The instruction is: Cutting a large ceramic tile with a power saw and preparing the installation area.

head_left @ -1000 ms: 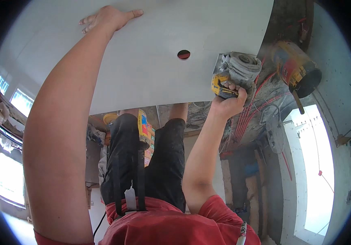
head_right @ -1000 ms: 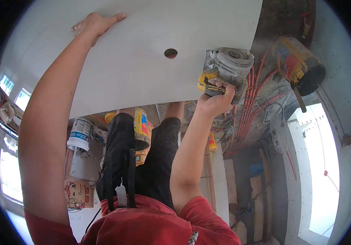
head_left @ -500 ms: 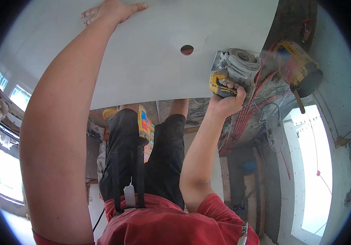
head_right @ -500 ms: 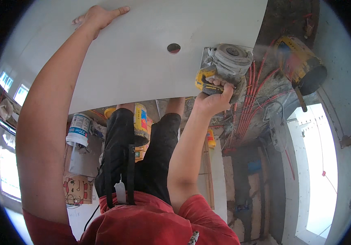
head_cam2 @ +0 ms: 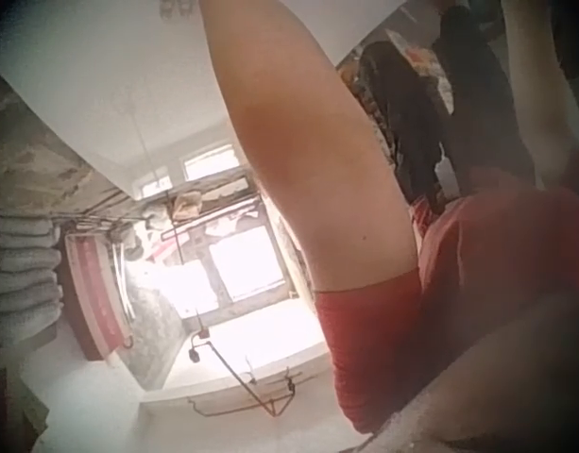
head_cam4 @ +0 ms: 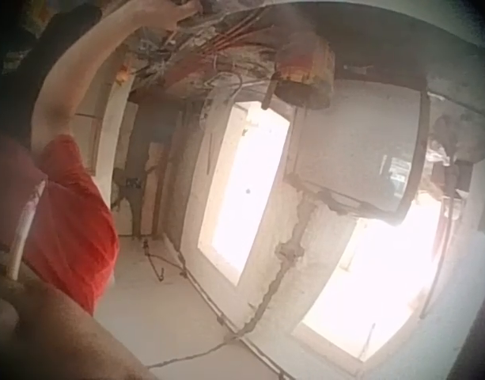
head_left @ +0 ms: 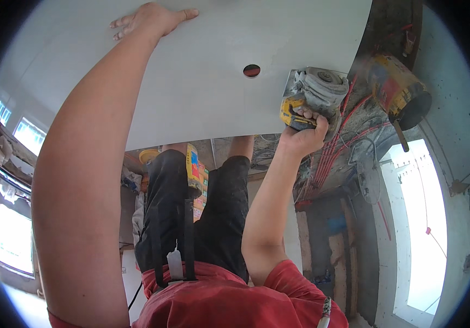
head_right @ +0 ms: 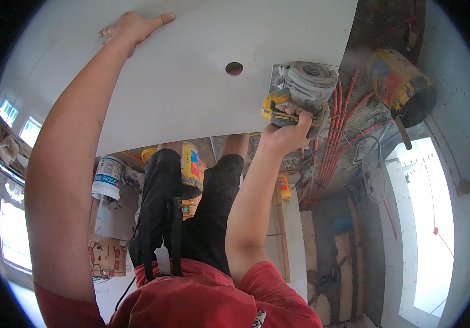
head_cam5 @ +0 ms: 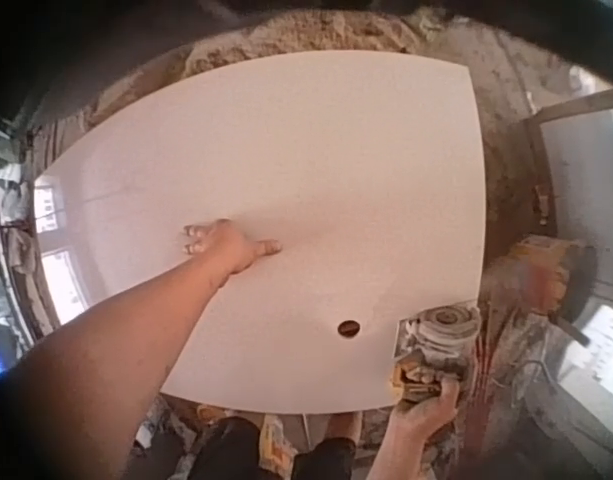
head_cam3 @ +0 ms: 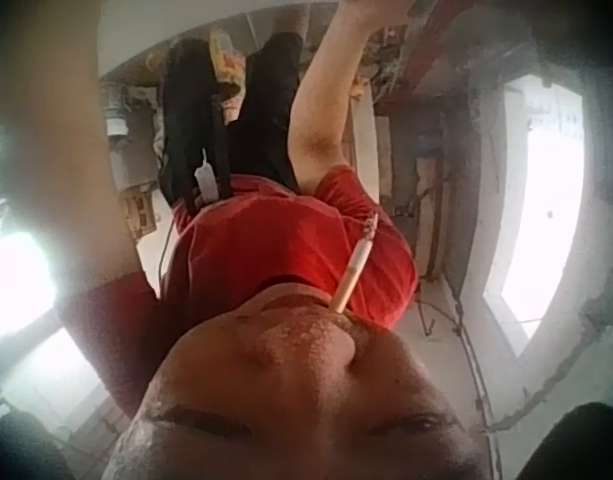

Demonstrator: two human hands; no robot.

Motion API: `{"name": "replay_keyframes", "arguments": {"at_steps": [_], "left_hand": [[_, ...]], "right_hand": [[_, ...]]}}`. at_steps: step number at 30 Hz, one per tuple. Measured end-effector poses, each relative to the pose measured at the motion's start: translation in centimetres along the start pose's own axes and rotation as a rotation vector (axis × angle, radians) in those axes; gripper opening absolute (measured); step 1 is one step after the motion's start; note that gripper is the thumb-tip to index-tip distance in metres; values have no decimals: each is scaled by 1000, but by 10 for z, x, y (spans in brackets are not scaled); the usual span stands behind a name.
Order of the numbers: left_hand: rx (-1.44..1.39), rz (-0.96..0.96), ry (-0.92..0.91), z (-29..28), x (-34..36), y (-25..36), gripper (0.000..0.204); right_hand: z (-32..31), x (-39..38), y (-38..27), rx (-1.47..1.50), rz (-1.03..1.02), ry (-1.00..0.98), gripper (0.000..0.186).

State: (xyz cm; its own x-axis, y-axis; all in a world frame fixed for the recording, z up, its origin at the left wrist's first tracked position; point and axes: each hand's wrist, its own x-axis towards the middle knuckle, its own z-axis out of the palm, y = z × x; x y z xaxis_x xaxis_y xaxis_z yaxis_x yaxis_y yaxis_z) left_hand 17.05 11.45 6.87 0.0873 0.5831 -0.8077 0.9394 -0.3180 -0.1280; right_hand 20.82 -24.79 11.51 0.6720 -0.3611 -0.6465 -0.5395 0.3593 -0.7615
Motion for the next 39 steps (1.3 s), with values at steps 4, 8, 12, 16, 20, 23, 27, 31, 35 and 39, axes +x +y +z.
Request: {"name": "replay_keyframes", "arguments": {"at_steps": [4,8,12,16,20,23,27,31,35,39], "left_hand": [[5,4,3,-3,-4,-1,108],[12,4,3,-2,-5,2,106],[20,-2,4,-1,-2,5,105],[28,-6,-7,4,-6,11,104],[39,-16,2,1,-4,13,103],[44,-17,5,1,0,18,103],[46,-4,-31,-2,3,17,103],[-538,538,-482,-47,-43,-9,120],[71,-232,-33,44,35,38,121],[-417,253,257,36,159,-131,122]], "right_hand": [[0,0,1,29,12,1,9],[-1,2,1,30,18,13,8],[5,-1,0,-11,19,55,8],[1,2,-2,16,29,23,8],[4,0,0,15,27,15,9],[1,1,0,19,33,-10,8],[2,0,3,8,46,2,6],[-7,6,-4,18,34,29,6],[-9,9,-11,-5,9,27,6],[29,-15,19,75,131,-37,6]]}}
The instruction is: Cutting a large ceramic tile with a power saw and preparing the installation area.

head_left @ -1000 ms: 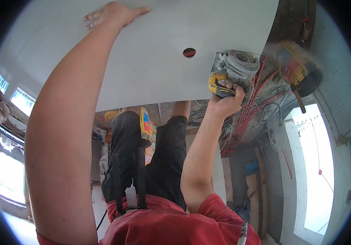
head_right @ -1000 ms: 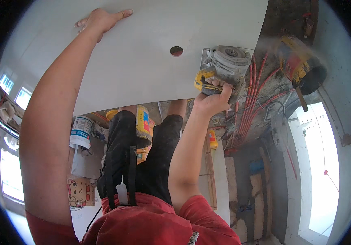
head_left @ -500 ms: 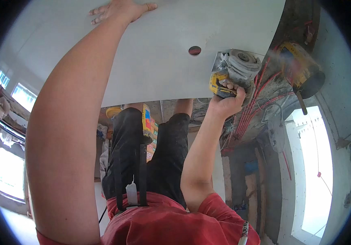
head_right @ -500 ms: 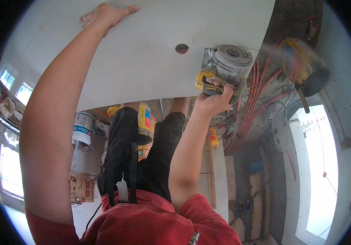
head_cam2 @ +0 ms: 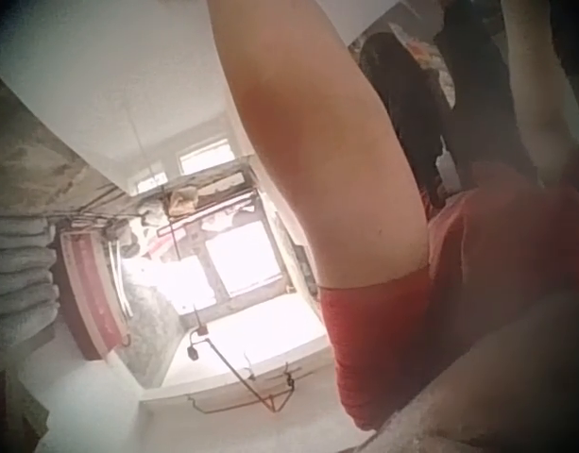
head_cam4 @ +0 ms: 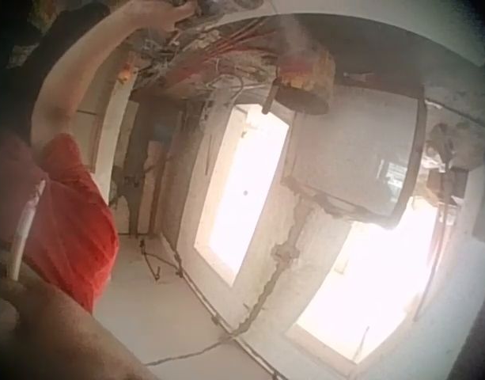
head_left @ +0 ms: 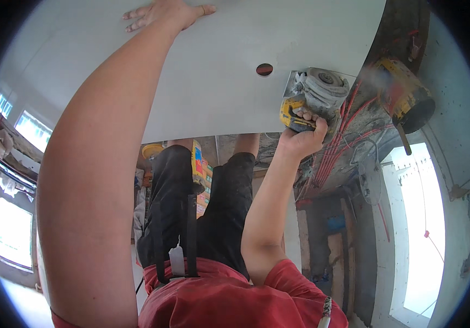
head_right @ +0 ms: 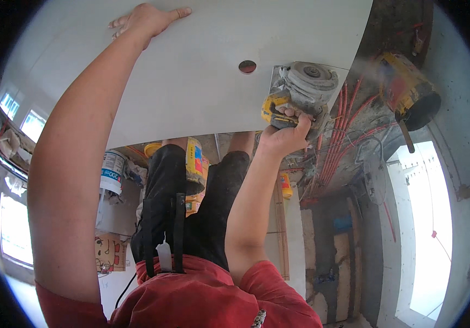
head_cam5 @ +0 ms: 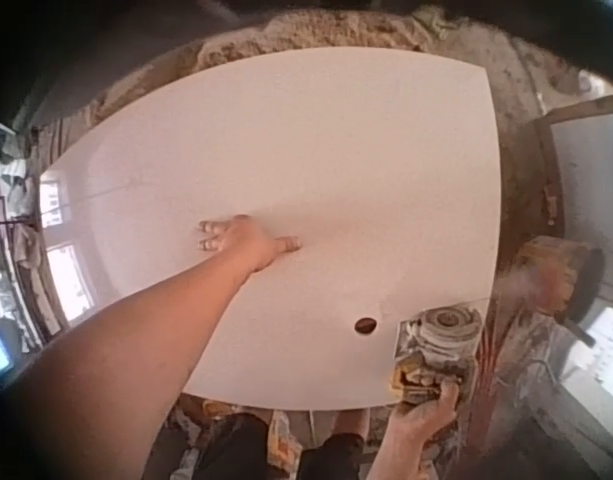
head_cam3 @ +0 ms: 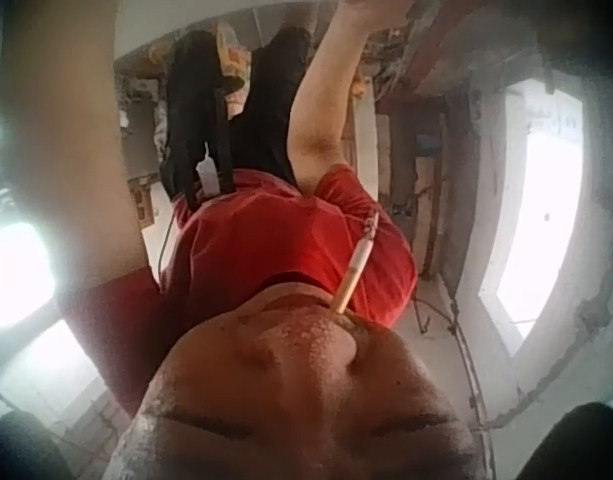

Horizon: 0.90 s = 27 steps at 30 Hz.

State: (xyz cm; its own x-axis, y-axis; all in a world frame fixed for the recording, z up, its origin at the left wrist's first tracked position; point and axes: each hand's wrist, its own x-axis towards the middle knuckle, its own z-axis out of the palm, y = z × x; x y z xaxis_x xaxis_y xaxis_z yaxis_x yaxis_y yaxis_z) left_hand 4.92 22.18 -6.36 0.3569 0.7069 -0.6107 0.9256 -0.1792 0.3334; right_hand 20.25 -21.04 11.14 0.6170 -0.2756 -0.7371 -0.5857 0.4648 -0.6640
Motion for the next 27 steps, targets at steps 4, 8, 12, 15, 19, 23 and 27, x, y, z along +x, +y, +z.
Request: {"name": "replay_keyframes", "arguments": {"at_steps": [4,8,12,15,19,23,27], "left_hand": [[564,-450,-331,50,-140,261,122],[-107,98,-604,-43,-133,208,122],[560,-508,-230,-7,-133,257,123],[526,-494,-236,-5,-134,260,123],[523,-485,-267,5,-133,262,123],[-111,36,-372,-7,-105,167,123],[541,-462,-273,5,-135,266,122]], "right_hand": [[-56,28,-48,-141,-179,62,8],[-28,16,-20,-87,-119,21,14],[-31,18,-18,-78,-108,20,11],[-25,14,-20,-101,-114,51,11],[-28,16,-25,-120,-120,72,12],[-19,11,-17,-92,-79,42,12],[-26,17,-24,-115,-107,47,13]]}}
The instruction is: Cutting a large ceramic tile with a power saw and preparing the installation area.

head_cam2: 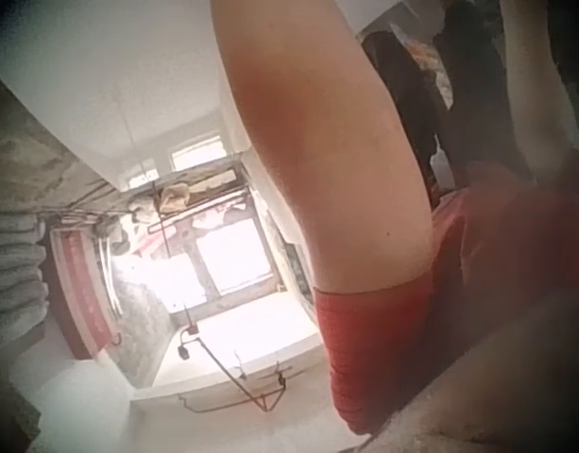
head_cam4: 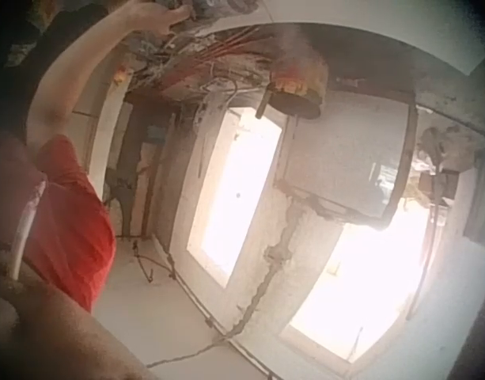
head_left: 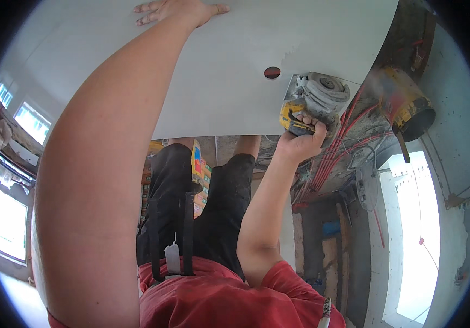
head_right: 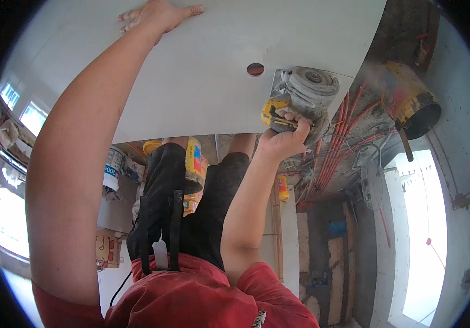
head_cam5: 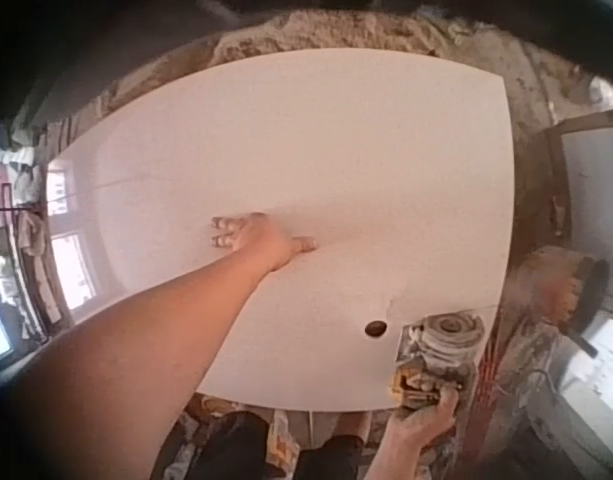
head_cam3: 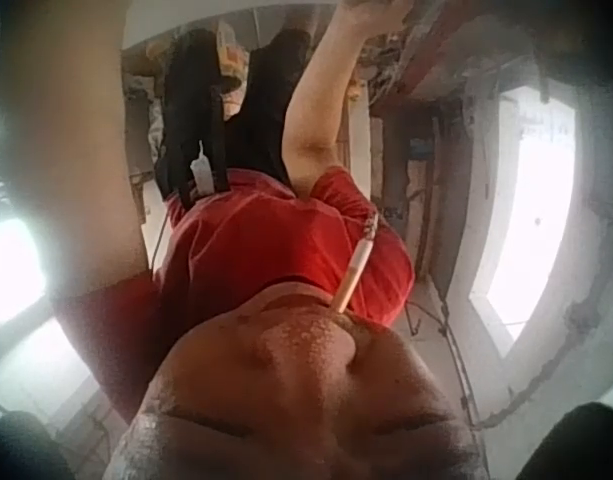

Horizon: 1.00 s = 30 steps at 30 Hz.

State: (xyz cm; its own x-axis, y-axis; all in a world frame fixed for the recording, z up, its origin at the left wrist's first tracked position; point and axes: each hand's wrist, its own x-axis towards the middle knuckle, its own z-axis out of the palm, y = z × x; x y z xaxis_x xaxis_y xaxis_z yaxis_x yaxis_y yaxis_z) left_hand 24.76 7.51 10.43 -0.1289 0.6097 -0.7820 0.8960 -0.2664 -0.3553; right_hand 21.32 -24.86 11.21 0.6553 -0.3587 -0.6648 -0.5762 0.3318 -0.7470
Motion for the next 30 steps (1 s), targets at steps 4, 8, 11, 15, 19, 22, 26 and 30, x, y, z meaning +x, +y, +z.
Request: {"name": "replay_keyframes", "arguments": {"at_steps": [4,8,11,15,19,22,26,30], "left_hand": [[-421,653,-237,-24,30,-78,122],[41,-39,22,7,16,-14,121],[-477,656,-267,5,32,-60,121],[-505,596,-82,49,110,-11,121],[-469,611,-191,37,73,-57,121],[-1,2,6,10,1,11,121],[-385,615,-263,-13,23,-42,121],[65,-2,19,8,7,13,120]], "right_hand": [[13,-9,7,37,40,2,14],[-1,2,3,-2,-21,-18,18],[-3,4,-1,1,-24,-8,18],[17,-12,15,29,31,-10,19],[-2,4,0,33,-6,-21,13],[-2,4,0,18,-8,21,13],[6,-2,7,23,6,-19,14],[2,1,3,-7,-13,-15,12]]}}
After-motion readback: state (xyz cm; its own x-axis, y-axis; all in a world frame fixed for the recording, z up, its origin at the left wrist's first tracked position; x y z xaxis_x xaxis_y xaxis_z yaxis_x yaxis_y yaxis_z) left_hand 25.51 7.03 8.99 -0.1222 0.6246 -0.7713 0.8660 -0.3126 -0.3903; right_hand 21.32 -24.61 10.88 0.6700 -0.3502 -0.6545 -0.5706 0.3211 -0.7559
